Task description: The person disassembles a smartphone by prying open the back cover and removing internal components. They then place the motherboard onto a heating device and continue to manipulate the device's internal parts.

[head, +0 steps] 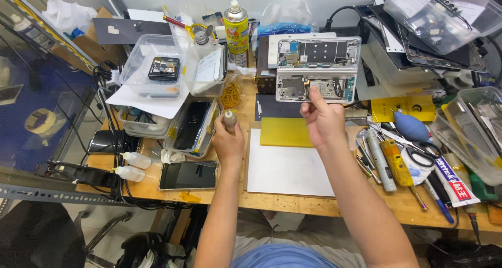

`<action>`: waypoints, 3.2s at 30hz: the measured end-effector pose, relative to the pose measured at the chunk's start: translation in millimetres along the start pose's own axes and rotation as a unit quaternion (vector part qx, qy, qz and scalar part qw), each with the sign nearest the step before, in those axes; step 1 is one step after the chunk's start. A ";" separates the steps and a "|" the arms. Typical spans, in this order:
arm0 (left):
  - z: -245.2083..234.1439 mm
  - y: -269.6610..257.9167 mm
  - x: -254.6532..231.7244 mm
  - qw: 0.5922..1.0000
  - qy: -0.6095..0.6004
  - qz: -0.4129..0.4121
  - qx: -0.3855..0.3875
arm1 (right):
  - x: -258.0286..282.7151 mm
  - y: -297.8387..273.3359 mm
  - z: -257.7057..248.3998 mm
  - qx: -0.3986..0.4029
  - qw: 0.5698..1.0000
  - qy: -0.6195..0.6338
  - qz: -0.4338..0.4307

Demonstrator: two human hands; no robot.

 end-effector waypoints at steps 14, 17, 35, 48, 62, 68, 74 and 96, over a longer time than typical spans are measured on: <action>-53.0 -51.0 -10.4 0.990 -0.070 0.092 -0.081 | 17.1 17.0 41.3 -0.076 0.993 0.027 0.089; -53.5 -67.3 -6.5 0.973 -0.100 0.164 -0.128 | 9.2 27.9 39.4 -0.074 0.993 0.013 0.086; -58.1 -75.1 -13.2 0.931 -0.144 0.295 -0.161 | -30.4 79.0 26.7 -0.066 0.994 -0.029 0.087; -56.1 -78.3 -13.3 0.930 -0.137 0.311 -0.138 | -31.6 74.8 24.1 -0.060 0.992 -0.025 0.106; 61.8 -27.2 -104.1 0.874 -0.365 -0.152 0.283 | 5.4 33.8 1.9 0.077 0.992 -0.048 0.090; 143.2 -6.7 -113.1 0.845 -0.439 -0.194 0.236 | -28.8 53.2 -31.1 0.164 0.984 0.020 0.073; 149.6 -21.2 -115.9 0.832 -0.466 -0.195 0.230 | -27.1 47.1 -41.1 0.156 0.981 0.086 0.075; 127.1 -11.2 -85.0 0.848 -0.513 -0.126 -0.022 | -23.3 39.9 -54.7 -0.102 0.971 -0.131 -0.170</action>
Point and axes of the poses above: each hand's wrist, its own y-axis towards the middle knuckle, its own z-axis out of the palm, x = y × z, the point moved 2 cm from there along y, towards the middle knuckle, and after that the axes turned 8 degrees about -z, right-handed, at the moved point
